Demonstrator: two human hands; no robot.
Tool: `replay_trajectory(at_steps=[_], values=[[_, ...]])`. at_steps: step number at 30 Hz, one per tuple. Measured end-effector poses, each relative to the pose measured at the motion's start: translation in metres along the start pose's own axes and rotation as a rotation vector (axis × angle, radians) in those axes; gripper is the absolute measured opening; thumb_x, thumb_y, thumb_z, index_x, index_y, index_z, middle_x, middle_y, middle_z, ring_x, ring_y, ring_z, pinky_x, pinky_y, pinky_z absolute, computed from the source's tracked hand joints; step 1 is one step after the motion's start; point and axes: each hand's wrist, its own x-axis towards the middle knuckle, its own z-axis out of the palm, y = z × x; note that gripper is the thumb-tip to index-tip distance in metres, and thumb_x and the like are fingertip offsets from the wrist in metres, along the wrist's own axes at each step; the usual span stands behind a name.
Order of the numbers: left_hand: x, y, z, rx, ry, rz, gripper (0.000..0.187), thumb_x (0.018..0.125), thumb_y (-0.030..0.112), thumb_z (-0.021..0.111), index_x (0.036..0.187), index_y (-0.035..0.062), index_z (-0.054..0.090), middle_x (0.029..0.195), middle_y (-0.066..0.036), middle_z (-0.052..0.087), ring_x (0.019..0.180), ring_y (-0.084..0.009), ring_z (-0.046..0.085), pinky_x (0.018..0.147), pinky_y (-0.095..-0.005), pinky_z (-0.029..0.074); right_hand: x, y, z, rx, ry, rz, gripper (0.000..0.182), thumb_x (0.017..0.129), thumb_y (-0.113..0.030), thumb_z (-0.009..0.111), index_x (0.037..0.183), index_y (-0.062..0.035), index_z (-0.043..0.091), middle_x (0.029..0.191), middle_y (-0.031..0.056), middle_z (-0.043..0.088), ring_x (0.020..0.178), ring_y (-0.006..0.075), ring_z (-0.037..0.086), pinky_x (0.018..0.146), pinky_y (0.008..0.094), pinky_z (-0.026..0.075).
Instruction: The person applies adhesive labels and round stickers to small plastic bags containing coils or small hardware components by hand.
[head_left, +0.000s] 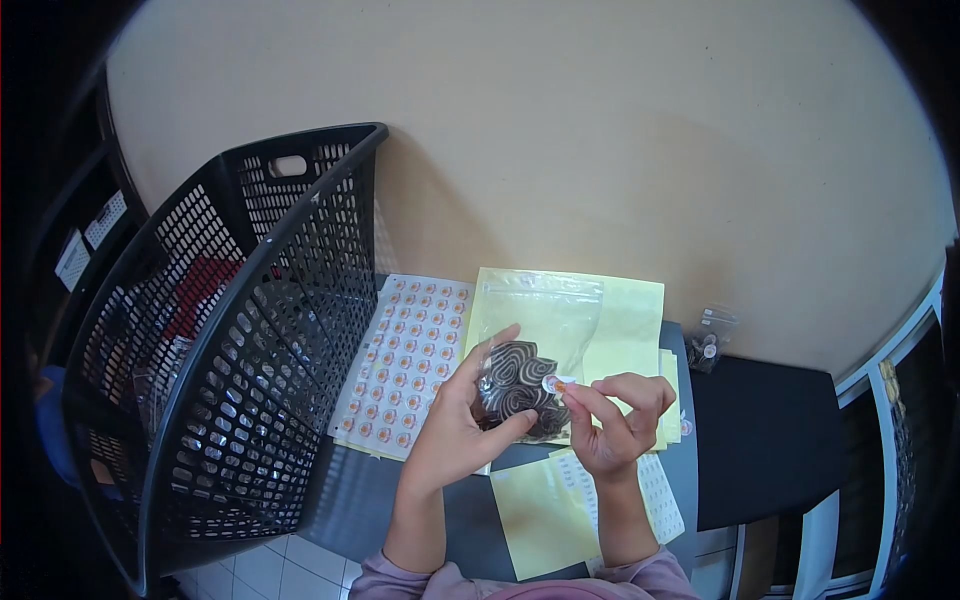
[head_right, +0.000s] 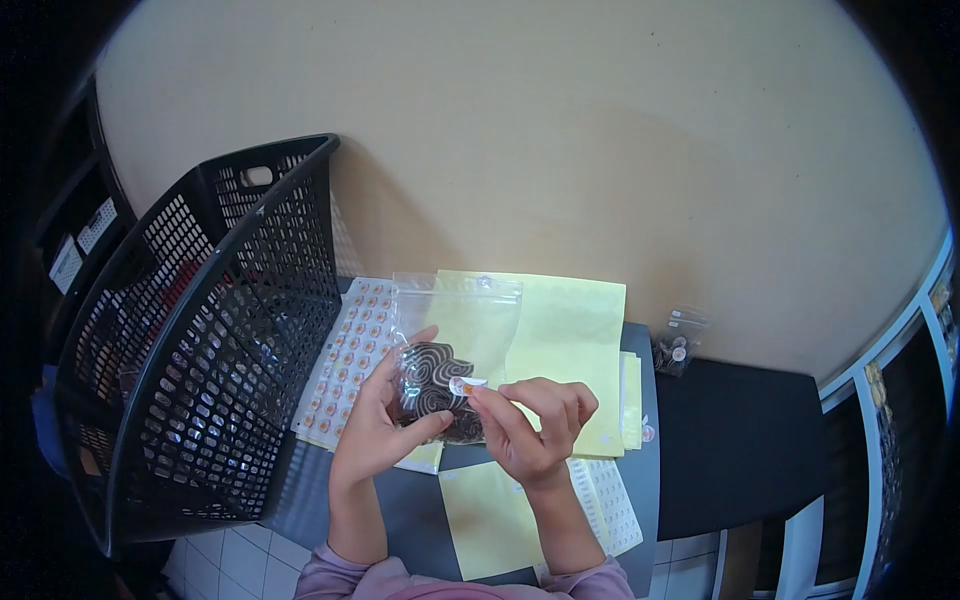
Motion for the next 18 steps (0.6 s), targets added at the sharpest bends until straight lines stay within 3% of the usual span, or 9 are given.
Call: replay_trajectory(at_steps=[3,5,9,18], values=[[0.0025,-0.002,0.0001,0.053,0.03,-0.006,0.067,0.068,-0.009,0.06,0.127,-0.001,0.029,0.103,-0.009,0.052,0.093,-0.0137,0.052,0.08,-0.0256,0.043,0.0002,-0.0006,-0.0008,0.008,0.01,-0.001,0.015,0.065,-0.02,0.071,0.079,-0.0201,0.066,0.076,-0.0067,0.048,0.067,0.01,0.046,0.069,0.027,0.028],[0.0047,-0.0066,0.0005,0.067,0.061,0.049,0.062,0.07,-0.003,0.06,0.125,0.0,0.033,0.095,-0.01,0.056,0.085,-0.0108,0.054,0.072,-0.0227,0.046,-0.0004,-0.0022,-0.001,0.014,-0.017,-0.015,0.015,0.065,-0.02,0.071,0.079,-0.0211,0.066,0.076,-0.0066,0.047,0.067,0.0098,0.046,0.069,0.0267,0.028],[0.0037,-0.0053,0.0028,0.047,0.061,0.053,0.061,0.07,-0.003,0.06,0.124,-0.0009,0.034,0.095,-0.009,0.056,0.085,-0.0107,0.054,0.072,-0.0228,0.046,-0.0013,0.0012,0.0024,0.024,-0.029,-0.05,0.013,0.065,-0.018,0.07,0.076,-0.0151,0.064,0.076,-0.0033,0.048,0.067,0.0122,0.047,0.066,0.0293,0.028],[0.0034,-0.0045,0.0021,0.063,0.056,0.045,0.056,0.07,-0.003,0.06,0.121,-0.0017,0.036,0.096,-0.008,0.055,0.086,-0.0108,0.053,0.074,-0.0231,0.045,-0.0012,0.0009,0.0048,0.024,-0.059,-0.043,0.02,0.062,-0.016,0.072,0.081,-0.019,0.066,0.077,-0.0063,0.047,0.065,0.0089,0.047,0.069,0.0266,0.028]])
